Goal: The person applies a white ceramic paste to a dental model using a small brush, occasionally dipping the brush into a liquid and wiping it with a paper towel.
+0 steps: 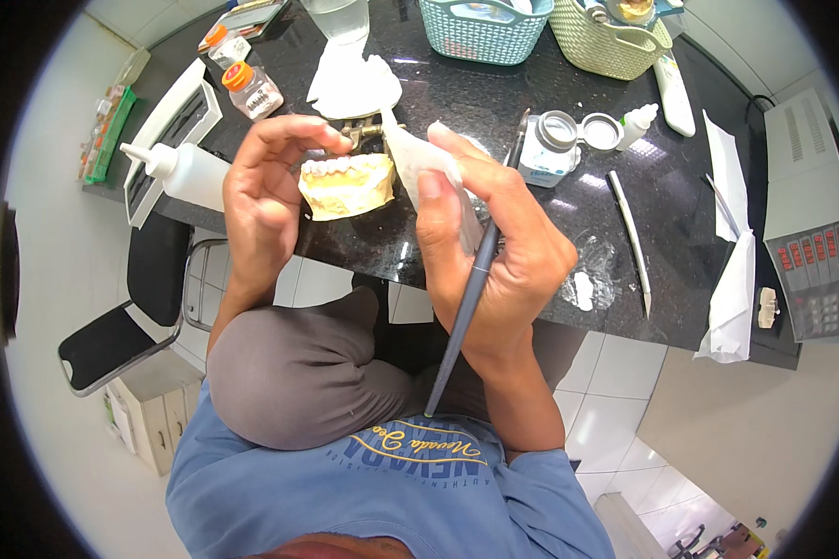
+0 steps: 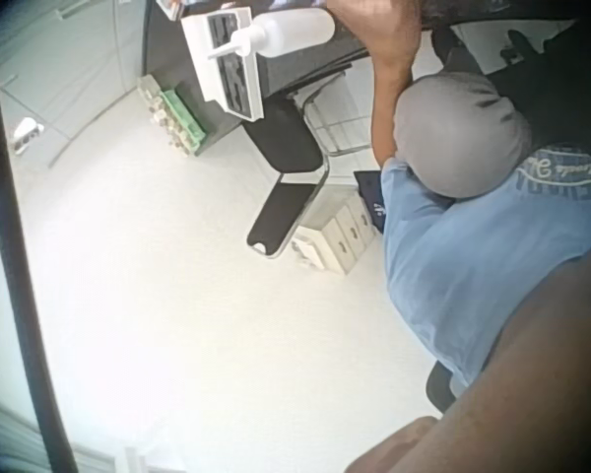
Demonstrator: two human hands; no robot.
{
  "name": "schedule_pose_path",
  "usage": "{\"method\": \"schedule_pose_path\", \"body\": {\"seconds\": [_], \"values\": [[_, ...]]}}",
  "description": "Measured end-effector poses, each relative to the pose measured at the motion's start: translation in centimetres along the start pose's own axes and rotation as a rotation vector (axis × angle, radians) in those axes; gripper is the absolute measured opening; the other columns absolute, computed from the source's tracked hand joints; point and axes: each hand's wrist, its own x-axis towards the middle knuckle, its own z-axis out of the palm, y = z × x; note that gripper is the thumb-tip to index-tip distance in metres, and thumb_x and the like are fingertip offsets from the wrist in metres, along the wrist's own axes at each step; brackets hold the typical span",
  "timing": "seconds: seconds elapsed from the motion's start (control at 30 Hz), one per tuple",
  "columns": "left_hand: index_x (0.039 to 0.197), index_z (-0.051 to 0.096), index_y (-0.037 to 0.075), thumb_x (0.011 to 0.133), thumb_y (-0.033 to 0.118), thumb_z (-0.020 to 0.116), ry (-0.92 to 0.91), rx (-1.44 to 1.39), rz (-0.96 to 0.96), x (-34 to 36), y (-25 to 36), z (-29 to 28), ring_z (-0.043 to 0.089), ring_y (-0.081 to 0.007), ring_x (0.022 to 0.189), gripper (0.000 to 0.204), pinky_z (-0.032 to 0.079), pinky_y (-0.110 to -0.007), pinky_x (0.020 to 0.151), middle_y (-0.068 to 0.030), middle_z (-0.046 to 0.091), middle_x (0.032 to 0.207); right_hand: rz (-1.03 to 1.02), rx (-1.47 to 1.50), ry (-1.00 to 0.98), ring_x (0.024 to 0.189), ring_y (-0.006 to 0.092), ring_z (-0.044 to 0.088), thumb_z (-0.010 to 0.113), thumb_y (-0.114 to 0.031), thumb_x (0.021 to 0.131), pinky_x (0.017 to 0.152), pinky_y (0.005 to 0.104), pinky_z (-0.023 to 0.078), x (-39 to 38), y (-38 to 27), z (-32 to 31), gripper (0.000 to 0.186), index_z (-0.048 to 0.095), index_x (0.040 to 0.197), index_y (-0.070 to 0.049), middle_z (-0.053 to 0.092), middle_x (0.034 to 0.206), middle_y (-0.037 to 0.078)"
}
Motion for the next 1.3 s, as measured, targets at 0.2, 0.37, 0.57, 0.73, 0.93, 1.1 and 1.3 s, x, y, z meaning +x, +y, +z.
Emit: {"method": "schedule_pose_path", "body": {"seconds": [0.2, 0.37, 0.57, 0.73, 0.93, 1.1, 1.3], "values": [[0.105, 0.051, -0.003, 0.084, 0.053, 0.067, 0.183, 0.063, 0.106, -0.8, -0.2, -0.9, 0.061, -0.0218, 0.099, 0.062, 0.05, -0.037, 0.09, -0.0153, 0.058, 0.103, -0.041, -0.068, 0.279, 0.072, 0.0139, 0.062, 0.068, -0.007, 0.083, 0.067, 0.0246, 0.048, 1.0, -0.5, -3.3, 0.01, 0.065, 0.085, 0.002, 0.066, 0.081, 0.01], [0.095, 0.051, 0.001, 0.082, 0.035, 0.075, 0.143, 0.228, 0.262, -1.2, 0.4, -1.5, 0.06, -0.0232, 0.097, 0.044, 0.049, -0.037, 0.09, -0.0157, 0.058, 0.102, -0.11, -0.305, 0.644, 0.073, 0.0131, 0.063, 0.069, -0.015, 0.086, 0.067, 0.0248, 0.051, 3.6, 0.4, -11.0, 0.021, 0.066, 0.091, 0.006, 0.067, 0.081, 0.01], [0.083, 0.055, 0.0, 0.082, -0.002, 0.066, 0.211, 0.836, 0.51, -4.3, 0.9, -3.1, 0.063, -0.0251, 0.085, 0.012, 0.051, -0.035, 0.077, -0.0159, 0.064, 0.092, -0.206, -0.817, 0.27, 0.095, 0.0206, 0.065, 0.062, -0.019, 0.094, 0.088, 0.0294, 0.049, 4.4, 2.5, -13.7, 0.029, 0.065, 0.103, 0.008, 0.068, 0.105, 0.019], [0.108, 0.054, -0.002, 0.085, -0.006, 0.06, 0.445, 1.082, 0.509, -10.6, -0.4, -5.1, 0.061, -0.0235, 0.093, 0.024, 0.052, -0.031, 0.073, -0.0187, 0.061, 0.111, -0.365, -0.32, 0.238, 0.091, 0.0234, 0.063, 0.042, -0.032, 0.101, 0.084, 0.0328, 0.049, 2.2, 3.0, -15.0, 0.047, 0.059, 0.113, 0.01, 0.065, 0.098, 0.018], [0.146, 0.025, 0.009, 0.087, -0.002, 0.057, 0.57, 0.895, -0.351, -22.8, -2.7, -2.8, 0.053, -0.0247, 0.112, 0.067, 0.05, -0.032, 0.084, -0.0168, 0.041, 0.14, -0.135, -0.003, 0.252, 0.059, 0.0155, 0.047, 0.05, -0.029, 0.091, 0.056, 0.028, 0.045, -0.8, 1.1, -13.4, 0.045, 0.051, 0.117, 0.007, 0.051, 0.076, 0.009], [0.145, 0.028, 0.009, 0.089, 0.004, 0.056, 0.277, 0.65, -0.693, -24.8, -0.5, -0.1, 0.053, -0.0237, 0.112, 0.063, 0.047, -0.032, 0.088, -0.0156, 0.042, 0.139, 0.103, 0.08, -0.051, 0.072, 0.0104, 0.055, 0.061, 0.002, 0.083, 0.063, 0.0196, 0.042, -1.9, -0.1, -10.8, 0.021, 0.061, 0.104, 0.004, 0.059, 0.081, 0.009], [0.144, 0.031, 0.009, 0.09, 0.01, 0.056, 0.135, 0.598, -0.75, -23.0, 1.9, -1.9, 0.053, -0.0224, 0.113, 0.059, 0.044, -0.033, 0.093, -0.0143, 0.043, 0.139, 0.149, 0.149, -0.184, 0.068, 0.01, 0.056, 0.066, 0.004, 0.082, 0.061, 0.021, 0.044, -2.3, 0.6, -8.6, 0.014, 0.065, 0.096, 0.006, 0.062, 0.082, 0.009]]}}
